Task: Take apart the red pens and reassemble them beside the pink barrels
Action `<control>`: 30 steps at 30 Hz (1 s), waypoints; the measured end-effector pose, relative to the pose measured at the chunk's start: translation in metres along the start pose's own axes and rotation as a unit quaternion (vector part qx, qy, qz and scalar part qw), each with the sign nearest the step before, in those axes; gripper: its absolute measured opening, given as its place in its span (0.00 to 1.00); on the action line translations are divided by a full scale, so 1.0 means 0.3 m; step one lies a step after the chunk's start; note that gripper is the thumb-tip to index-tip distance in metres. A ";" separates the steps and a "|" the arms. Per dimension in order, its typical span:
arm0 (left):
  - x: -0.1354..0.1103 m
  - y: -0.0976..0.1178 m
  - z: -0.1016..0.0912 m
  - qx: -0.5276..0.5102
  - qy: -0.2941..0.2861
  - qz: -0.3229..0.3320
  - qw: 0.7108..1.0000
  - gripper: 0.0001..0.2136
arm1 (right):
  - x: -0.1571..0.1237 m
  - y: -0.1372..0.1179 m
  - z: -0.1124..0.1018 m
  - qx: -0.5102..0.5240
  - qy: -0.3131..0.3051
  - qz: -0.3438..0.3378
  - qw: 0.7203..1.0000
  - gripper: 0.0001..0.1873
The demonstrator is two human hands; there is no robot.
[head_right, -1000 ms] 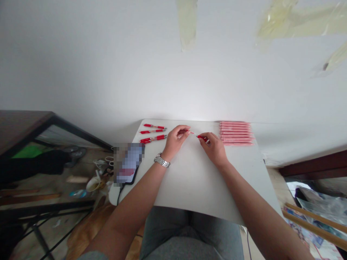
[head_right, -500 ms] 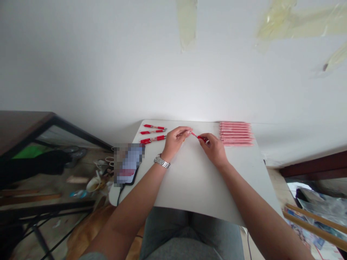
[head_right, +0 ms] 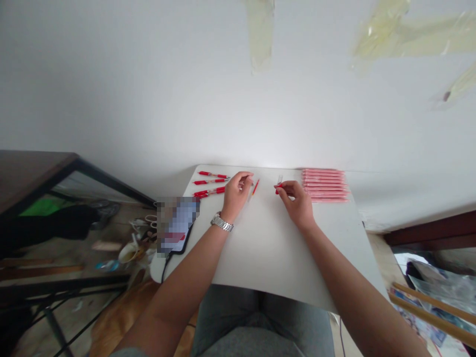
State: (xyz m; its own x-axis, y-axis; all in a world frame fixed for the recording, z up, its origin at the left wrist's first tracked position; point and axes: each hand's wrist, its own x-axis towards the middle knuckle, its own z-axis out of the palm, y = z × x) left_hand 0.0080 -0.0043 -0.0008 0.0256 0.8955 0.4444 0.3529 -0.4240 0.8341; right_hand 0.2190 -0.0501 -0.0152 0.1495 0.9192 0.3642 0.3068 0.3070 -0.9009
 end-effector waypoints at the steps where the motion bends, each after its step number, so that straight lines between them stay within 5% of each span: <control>1: 0.001 0.000 -0.001 0.005 0.004 0.002 1.000 0.08 | 0.001 0.000 0.000 0.002 0.005 -0.001 1.000 0.17; 13: -0.003 0.010 -0.026 0.165 0.020 0.040 0.985 0.04 | 0.000 -0.006 0.000 0.012 0.040 -0.007 0.999 0.16; 19: -0.004 -0.003 -0.021 0.174 0.027 0.035 0.984 0.04 | 0.001 0.007 -0.010 -0.089 -0.008 -0.001 0.996 0.18; 30: 0.004 -0.016 -0.043 0.187 0.028 0.013 0.982 0.03 | 0.002 0.004 -0.006 -0.008 0.041 0.018 0.999 0.15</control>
State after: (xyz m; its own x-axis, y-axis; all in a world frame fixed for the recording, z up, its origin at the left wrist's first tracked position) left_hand -0.0059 -0.0029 -0.0001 -0.0093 0.8713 0.4907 0.6712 -0.3583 0.6489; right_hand 0.2210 -0.0496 -0.0156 0.2362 0.9063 0.3506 0.3152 0.2698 -0.9099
